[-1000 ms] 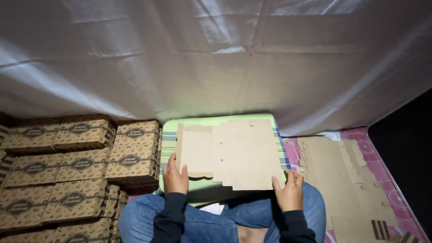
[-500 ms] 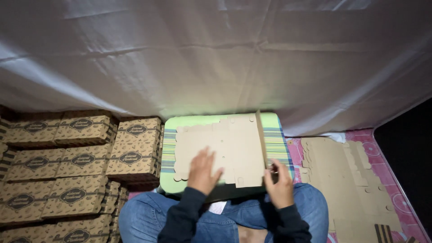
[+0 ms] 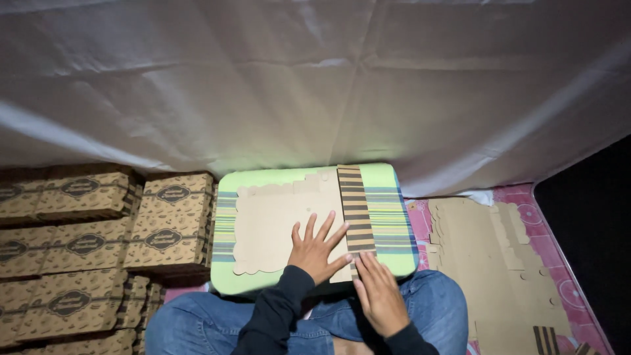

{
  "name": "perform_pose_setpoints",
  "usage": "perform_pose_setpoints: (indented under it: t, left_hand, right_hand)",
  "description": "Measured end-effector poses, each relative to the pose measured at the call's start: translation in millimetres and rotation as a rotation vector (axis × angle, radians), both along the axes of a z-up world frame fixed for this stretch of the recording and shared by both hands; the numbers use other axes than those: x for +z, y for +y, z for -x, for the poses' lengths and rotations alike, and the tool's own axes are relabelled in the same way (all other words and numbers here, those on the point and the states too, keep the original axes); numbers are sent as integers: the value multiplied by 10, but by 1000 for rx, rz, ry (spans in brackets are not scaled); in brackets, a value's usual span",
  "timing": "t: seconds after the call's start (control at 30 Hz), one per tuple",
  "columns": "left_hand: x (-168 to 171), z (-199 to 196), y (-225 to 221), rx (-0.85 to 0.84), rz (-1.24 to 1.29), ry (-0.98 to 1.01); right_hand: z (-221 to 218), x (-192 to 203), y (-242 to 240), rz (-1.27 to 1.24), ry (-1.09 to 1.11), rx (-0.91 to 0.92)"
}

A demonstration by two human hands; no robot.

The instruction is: Assemble cardboard boxes from flat pre-cut sheets.

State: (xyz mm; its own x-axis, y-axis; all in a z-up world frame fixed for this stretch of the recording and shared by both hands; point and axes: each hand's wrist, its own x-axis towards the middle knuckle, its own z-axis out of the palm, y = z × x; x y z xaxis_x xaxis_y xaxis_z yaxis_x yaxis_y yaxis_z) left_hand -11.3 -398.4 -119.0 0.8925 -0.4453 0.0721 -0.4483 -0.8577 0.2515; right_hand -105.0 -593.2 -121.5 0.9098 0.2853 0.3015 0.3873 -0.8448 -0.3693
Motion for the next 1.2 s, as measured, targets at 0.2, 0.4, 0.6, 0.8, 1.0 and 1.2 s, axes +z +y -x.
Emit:
perform_pose_setpoints:
  t: [0.2,0.4,0.6,0.8,1.0,1.2]
  left_hand:
    - [-84,21,13,-20,41,-102]
    - [-34,16,6,-19,33,-65]
    - [-42,22,20,-22,42,-78]
    - [38,22,26,-27,15,-8]
    - [32,41,31,-20,50,-55]
    - [561,76,67,-19,-129,273]
  right_hand:
    - [-122,60,-173,100,77,-73]
    - [-717,-5,-233,239,177,-63]
    - [-1538,-35,-211,266,225,-44]
    - [-2212,-20,-30,312,275,-74]
    - [-2372,-51,65,254,238,-127]
    - [-1474,199,86,383,383,-165]
